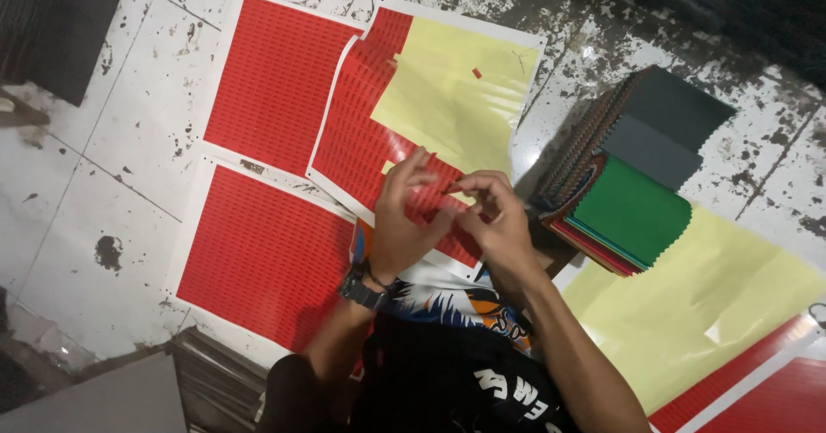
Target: The person is peeling small red stickers from a sheet and applying them to the top of fabric swatches to create a sample book.
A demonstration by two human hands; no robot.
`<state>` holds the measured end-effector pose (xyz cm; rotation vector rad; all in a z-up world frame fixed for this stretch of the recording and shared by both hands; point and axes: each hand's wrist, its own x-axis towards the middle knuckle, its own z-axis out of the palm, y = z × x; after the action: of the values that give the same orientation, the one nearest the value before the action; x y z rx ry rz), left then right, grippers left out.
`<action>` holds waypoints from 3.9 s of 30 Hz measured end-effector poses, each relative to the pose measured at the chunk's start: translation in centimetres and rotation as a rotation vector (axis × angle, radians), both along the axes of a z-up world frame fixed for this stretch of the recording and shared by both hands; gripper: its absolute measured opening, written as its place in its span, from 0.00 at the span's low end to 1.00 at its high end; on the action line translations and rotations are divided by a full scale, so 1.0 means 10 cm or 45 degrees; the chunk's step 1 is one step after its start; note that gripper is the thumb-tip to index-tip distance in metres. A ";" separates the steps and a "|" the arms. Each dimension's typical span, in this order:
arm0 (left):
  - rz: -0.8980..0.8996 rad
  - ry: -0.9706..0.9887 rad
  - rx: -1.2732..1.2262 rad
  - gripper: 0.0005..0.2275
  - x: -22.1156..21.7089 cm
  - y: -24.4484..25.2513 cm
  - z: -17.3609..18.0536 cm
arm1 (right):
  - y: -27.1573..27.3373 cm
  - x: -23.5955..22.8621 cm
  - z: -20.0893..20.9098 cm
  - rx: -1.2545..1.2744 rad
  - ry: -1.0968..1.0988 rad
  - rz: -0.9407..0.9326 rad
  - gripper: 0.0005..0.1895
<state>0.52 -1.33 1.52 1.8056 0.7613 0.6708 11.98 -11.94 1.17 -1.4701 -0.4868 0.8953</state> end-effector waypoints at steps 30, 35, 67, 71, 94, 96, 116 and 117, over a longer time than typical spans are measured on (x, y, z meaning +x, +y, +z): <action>-0.071 0.522 0.893 0.39 0.04 0.18 -0.15 | 0.03 -0.02 -0.54 -0.296 -0.928 0.037 0.11; -0.018 0.170 0.492 0.30 0.06 0.12 -0.02 | 0.04 0.01 -0.47 -0.081 -0.650 0.023 0.12; 0.111 0.142 0.505 0.23 0.04 0.24 -0.10 | 0.13 0.00 -0.43 0.037 -0.809 -0.069 0.08; 0.413 -0.388 -0.269 0.25 0.16 0.07 -0.09 | 0.08 -0.13 -0.31 0.320 -0.032 0.185 0.09; 0.065 0.675 0.820 0.43 0.12 0.32 0.07 | 0.20 -0.04 -0.57 -0.171 -1.259 0.004 0.11; 0.040 0.674 0.790 0.44 0.11 0.31 0.09 | 0.21 -0.03 -0.56 -0.220 -1.218 0.046 0.12; 0.047 0.739 0.797 0.42 0.12 0.28 0.06 | 0.27 -0.01 -0.45 -0.248 -1.154 0.116 0.06; 0.050 0.722 0.792 0.42 0.11 0.28 0.04 | 0.29 0.00 -0.42 -0.201 -1.021 0.118 0.06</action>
<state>1.65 1.47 1.93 2.6162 1.0329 0.4405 12.02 -9.03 -3.03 -1.9467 -1.0936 0.3814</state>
